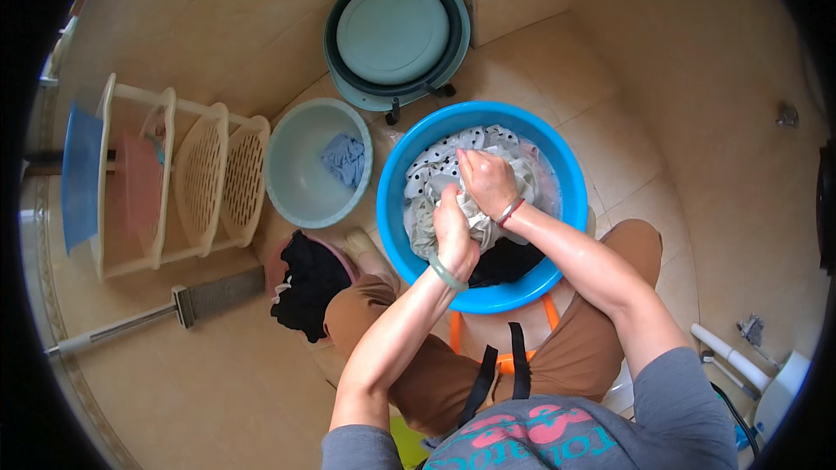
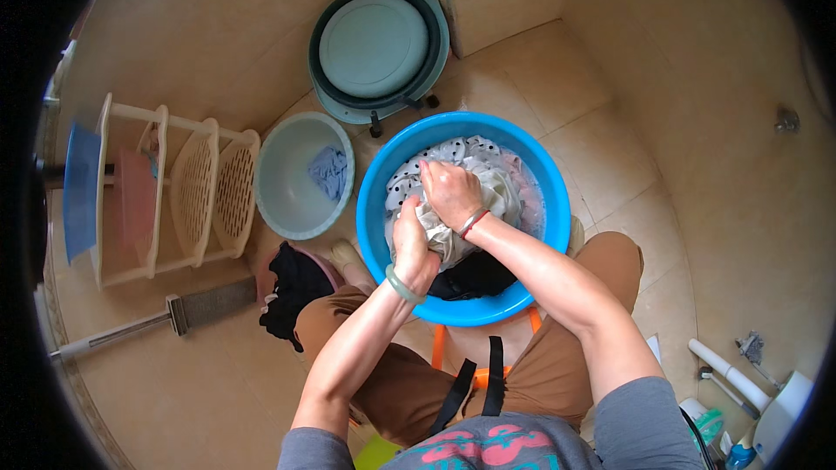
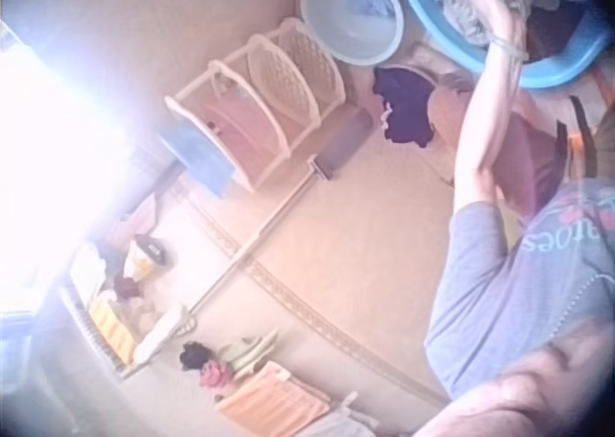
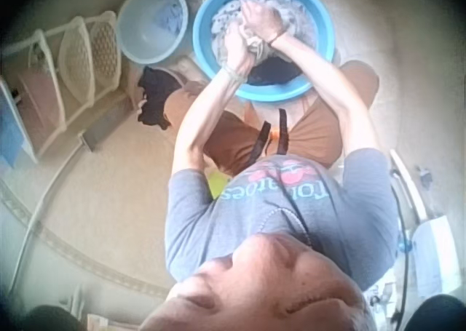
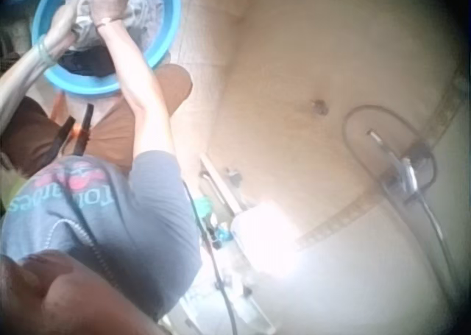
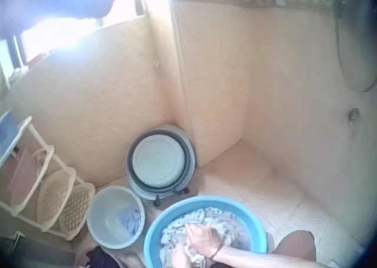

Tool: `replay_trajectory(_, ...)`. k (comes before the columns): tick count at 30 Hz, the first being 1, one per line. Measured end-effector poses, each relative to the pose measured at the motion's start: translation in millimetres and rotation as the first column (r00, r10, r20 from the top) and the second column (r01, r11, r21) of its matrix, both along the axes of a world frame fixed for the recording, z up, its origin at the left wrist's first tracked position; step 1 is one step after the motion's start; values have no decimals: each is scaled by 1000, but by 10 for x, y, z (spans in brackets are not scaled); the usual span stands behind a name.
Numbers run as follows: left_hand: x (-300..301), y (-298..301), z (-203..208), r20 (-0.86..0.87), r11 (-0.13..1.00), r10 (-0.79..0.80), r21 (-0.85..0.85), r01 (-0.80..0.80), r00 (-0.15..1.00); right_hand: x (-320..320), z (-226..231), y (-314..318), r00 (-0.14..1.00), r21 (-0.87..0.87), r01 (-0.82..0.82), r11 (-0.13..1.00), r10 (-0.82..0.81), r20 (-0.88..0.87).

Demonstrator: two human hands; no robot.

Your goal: The person hand-washes various garments in a blue basin filled with water. They scrub and wring out a beige cloth, a white cloth, and a polka-dotted cloth, placing the cleaned items into a pink basin on the floor.

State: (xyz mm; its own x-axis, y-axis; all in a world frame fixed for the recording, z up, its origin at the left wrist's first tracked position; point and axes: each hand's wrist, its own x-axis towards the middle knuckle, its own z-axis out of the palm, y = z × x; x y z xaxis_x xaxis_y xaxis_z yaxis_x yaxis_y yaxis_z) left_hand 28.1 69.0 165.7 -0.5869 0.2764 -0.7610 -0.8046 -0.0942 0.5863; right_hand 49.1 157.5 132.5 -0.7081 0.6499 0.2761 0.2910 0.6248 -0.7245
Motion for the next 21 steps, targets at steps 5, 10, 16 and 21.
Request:
replay_trajectory(5,-269,-114,-102,-248,988,-153,-25,152,957,171,555,-432,888,257,-333,907,393,-240)
replay_trajectory(10,-115,-104,-419,-17,981,85,175,-81,996,48,264,-195,958,175,-229,957,254,-133)
replay_trajectory(16,-75,4,-16,-49,998,-61,9,62,997,63,157,-66,996,4,-59,998,59,-60)
replay_trajectory(21,-514,-343,-750,-464,947,-314,-93,307,828,152,684,-566,921,73,-295,953,304,-243)
